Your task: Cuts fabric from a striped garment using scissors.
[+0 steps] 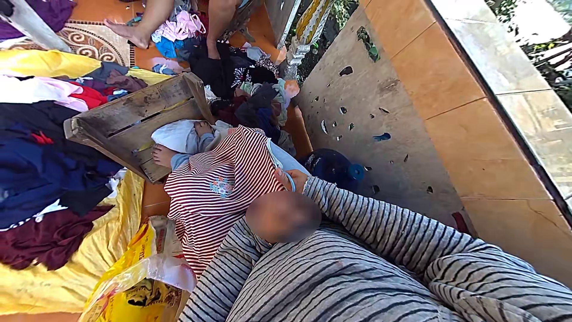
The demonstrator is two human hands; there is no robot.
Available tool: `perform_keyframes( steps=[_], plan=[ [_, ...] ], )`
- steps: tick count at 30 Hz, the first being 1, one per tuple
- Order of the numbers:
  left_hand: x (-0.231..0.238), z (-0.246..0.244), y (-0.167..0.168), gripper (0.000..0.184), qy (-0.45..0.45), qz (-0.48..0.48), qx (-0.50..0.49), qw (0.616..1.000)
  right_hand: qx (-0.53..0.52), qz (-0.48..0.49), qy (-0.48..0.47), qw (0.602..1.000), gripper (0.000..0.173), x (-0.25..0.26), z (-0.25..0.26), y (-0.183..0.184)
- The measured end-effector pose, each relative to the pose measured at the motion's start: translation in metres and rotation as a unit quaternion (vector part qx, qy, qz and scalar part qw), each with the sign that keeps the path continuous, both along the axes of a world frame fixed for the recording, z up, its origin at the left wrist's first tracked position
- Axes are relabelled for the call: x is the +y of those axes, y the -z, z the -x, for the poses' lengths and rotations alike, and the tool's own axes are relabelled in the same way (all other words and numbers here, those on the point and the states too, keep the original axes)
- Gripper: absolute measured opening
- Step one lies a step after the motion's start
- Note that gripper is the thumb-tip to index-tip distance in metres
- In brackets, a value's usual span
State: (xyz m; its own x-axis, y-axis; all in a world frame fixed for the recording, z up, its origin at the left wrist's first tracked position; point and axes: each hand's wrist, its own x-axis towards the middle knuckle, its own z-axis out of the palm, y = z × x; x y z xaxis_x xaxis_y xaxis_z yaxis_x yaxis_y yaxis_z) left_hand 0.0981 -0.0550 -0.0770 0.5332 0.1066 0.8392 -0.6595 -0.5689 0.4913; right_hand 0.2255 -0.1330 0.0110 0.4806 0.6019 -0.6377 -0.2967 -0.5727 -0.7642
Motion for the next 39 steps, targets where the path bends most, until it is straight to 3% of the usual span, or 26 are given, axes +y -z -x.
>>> perform_keyframes(
  steps=[7, 12, 15, 24, 33, 36, 39],
  plan=[
    [0.001, 0.002, -0.002, 0.017, 0.0, -0.011, -0.009, 1.0, 0.005, 0.047, 0.052, 0.998, 0.048, 0.017, 0.007, -0.012],
    [0.001, 0.002, -0.003, 0.018, 0.014, -0.016, -0.01, 1.0, -0.003, 0.093, 0.07, 0.993, 0.064, 0.026, 0.004, 0.008],
    [0.001, 0.003, -0.002, 0.018, 0.02, -0.02, -0.011, 1.0, -0.027, 0.061, 0.092, 0.994, 0.07, 0.026, 0.009, 0.017],
    [0.002, 0.001, -0.005, 0.017, 0.021, -0.022, -0.017, 0.999, -0.008, 0.048, 0.106, 0.993, 0.053, 0.03, 0.012, -0.001],
    [0.003, 0.001, -0.004, 0.025, 0.022, -0.014, -0.012, 1.0, -0.009, 0.064, 0.12, 0.991, 0.057, 0.029, 0.013, 0.004],
    [0.008, 0.002, -0.015, 0.04, 0.002, 0.059, -0.011, 0.998, -0.036, 0.092, 0.02, 0.995, 0.055, 0.015, 0.013, -0.004],
    [0.016, -0.001, -0.036, 0.028, -0.068, 0.106, 0.066, 0.99, -0.118, 0.108, -0.09, 0.983, 0.042, -0.005, 0.016, 0.003]
  ],
)
